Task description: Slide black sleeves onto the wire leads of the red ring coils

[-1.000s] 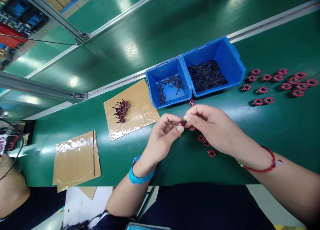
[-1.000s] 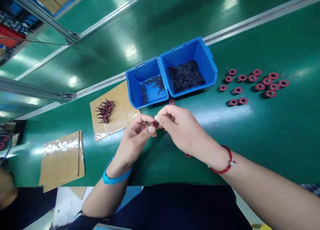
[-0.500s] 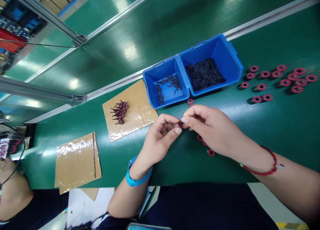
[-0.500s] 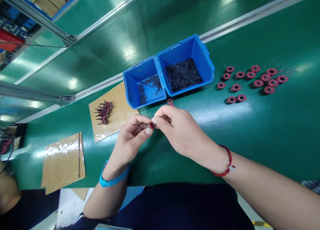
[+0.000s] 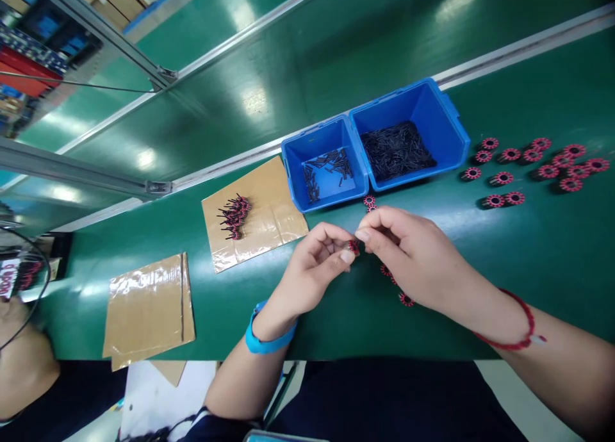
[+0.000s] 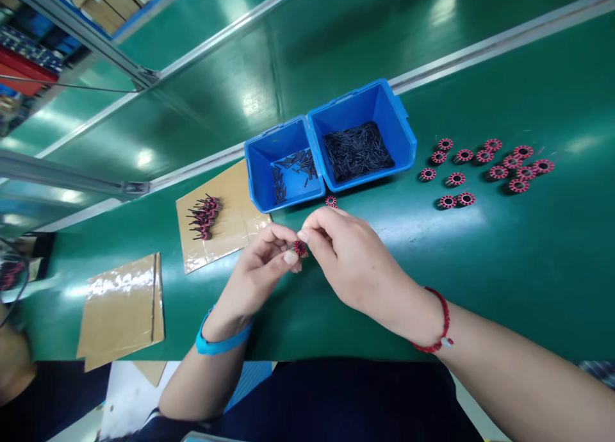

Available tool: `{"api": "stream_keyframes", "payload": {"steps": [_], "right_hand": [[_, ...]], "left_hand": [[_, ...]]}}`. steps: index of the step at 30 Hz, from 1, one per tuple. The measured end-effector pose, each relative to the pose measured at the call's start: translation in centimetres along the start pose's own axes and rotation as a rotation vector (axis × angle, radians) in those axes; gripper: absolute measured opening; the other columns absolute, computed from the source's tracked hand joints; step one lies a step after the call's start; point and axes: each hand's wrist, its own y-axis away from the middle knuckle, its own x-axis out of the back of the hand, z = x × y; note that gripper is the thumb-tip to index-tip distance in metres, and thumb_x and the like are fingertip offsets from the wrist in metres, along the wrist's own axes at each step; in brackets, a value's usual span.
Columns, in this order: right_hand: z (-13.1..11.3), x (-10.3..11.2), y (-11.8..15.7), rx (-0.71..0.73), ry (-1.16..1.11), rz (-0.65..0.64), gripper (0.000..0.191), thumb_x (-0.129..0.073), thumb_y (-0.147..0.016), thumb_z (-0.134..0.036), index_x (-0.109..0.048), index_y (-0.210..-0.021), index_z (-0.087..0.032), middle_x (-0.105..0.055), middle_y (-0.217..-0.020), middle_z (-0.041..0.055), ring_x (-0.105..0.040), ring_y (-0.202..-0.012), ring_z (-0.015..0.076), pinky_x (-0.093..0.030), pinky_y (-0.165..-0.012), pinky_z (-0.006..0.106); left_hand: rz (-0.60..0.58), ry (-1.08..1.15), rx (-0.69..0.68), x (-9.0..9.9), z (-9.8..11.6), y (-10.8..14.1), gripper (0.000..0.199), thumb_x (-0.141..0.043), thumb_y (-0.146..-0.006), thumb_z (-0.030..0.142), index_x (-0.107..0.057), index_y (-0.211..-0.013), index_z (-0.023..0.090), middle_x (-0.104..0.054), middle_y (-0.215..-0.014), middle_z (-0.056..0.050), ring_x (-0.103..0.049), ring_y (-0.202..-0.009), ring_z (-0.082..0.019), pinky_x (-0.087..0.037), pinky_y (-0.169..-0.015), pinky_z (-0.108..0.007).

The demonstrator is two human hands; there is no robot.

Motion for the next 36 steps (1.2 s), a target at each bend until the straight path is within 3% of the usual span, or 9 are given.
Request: {"api": "stream_keyframes", "payload": {"steps": [5,9,14,18,21,24,29,33,36], "right_hand": [[-0.3,0.4,0.3,0.061,-0.007,0.093,0.017,-0.055,-0.095,-0.022,-0.060,-0.079,-0.023,-0.061,-0.072,-0.0021,-0.055,-0.066,0.0121,-0.042,-0.062,0.027],[-0.1,1.2,0.2,-0.026,-0.134,0.235,0.008,-0.060,-0.094,-0.030,-0.065,-0.098,-0.026,-0.063,-0.072,-0.0034,-0.056,-0.061,0.0110,-0.043,-0.056,0.025],[0.0,1.0,-0.1,-0.136,-0.270,-0.017,0.008,-0.061,-0.093,-0.032,-0.067,-0.095,-0.026,-0.065,-0.077,-0.0018,-0.060,-0.068,0.0124,-0.046,-0.058,0.025],[-0.3,1.3,0.2,-0.045,-0.198,-0.102,0.018,-0.058,-0.095,-0.029,-0.065,-0.079,-0.025,-0.060,-0.077,-0.0021,-0.056,-0.070,0.0118,-0.044,-0.063,0.027],[-0.1,2.0,0.5,0.071,-0.170,0.057,0.014,-0.061,-0.095,-0.027,-0.065,-0.082,-0.027,-0.059,-0.080,-0.0027,-0.055,-0.073,0.0120,-0.043,-0.067,0.027],[0.4,2.5,0.3,0.072,-0.196,0.204,0.007,-0.064,-0.094,-0.028,-0.068,-0.088,-0.030,-0.062,-0.085,-0.0027,-0.057,-0.077,0.0127,-0.045,-0.068,0.027],[0.4,2.1,-0.3,0.011,-0.149,-0.101,0.011,-0.061,-0.094,-0.031,-0.071,-0.098,-0.032,-0.066,-0.087,-0.0024,-0.061,-0.079,0.0139,-0.046,-0.074,0.031],[-0.1,1.7,-0.3,0.022,-0.134,-0.154,0.014,-0.058,-0.095,-0.029,-0.072,-0.091,-0.029,-0.064,-0.080,-0.0024,-0.058,-0.075,0.0136,-0.045,-0.083,0.034],[-0.1,1.5,-0.4,0.005,-0.151,-0.167,0.016,-0.058,-0.094,-0.030,-0.069,-0.083,-0.026,-0.063,-0.077,-0.0016,-0.058,-0.074,0.0142,-0.045,-0.082,0.035]], "left_hand": [[0.019,0.149,0.013,0.0,-0.8,0.1,0.020,-0.074,-0.084,0.031,-0.063,-0.094,0.018,-0.063,-0.081,0.001,-0.057,-0.066,-0.008,-0.045,-0.065,-0.022],[0.013,0.309,0.028,-0.1,-0.7,0.1,0.020,-0.075,-0.084,0.030,-0.063,-0.094,0.017,-0.068,-0.084,-0.001,-0.060,-0.066,-0.008,-0.045,-0.066,-0.023],[-0.031,0.420,0.058,-0.2,-0.4,0.1,0.021,-0.076,-0.083,0.028,-0.064,-0.097,0.017,-0.070,-0.083,-0.003,-0.062,-0.066,-0.009,-0.046,-0.066,-0.024],[-0.029,0.425,0.056,-0.2,-0.6,0.1,0.016,-0.075,-0.084,0.025,-0.065,-0.093,0.016,-0.069,-0.083,-0.003,-0.063,-0.068,-0.009,-0.046,-0.067,-0.023],[-0.006,0.441,0.070,0.0,-0.6,0.0,0.014,-0.074,-0.085,0.023,-0.066,-0.093,0.016,-0.070,-0.084,-0.003,-0.064,-0.068,-0.009,-0.046,-0.068,-0.022],[-0.050,0.499,0.095,0.1,-0.7,-0.1,0.013,-0.071,-0.088,0.024,-0.068,-0.097,0.016,-0.072,-0.086,-0.004,-0.065,-0.068,-0.009,-0.047,-0.069,-0.022],[-0.131,0.570,0.126,0.0,-0.9,0.0,0.018,-0.069,-0.089,0.029,-0.070,-0.099,0.014,-0.072,-0.085,-0.005,-0.065,-0.066,-0.010,-0.048,-0.067,-0.023],[-0.115,0.578,0.147,-0.1,-1.0,0.1,0.019,-0.073,-0.086,0.030,-0.070,-0.099,0.015,-0.073,-0.084,-0.005,-0.065,-0.066,-0.011,-0.048,-0.067,-0.024],[-0.106,0.569,0.160,-0.1,-1.0,0.2,0.022,-0.075,-0.084,0.031,-0.069,-0.099,0.015,-0.073,-0.084,-0.005,-0.065,-0.065,-0.011,-0.049,-0.067,-0.024]]}}
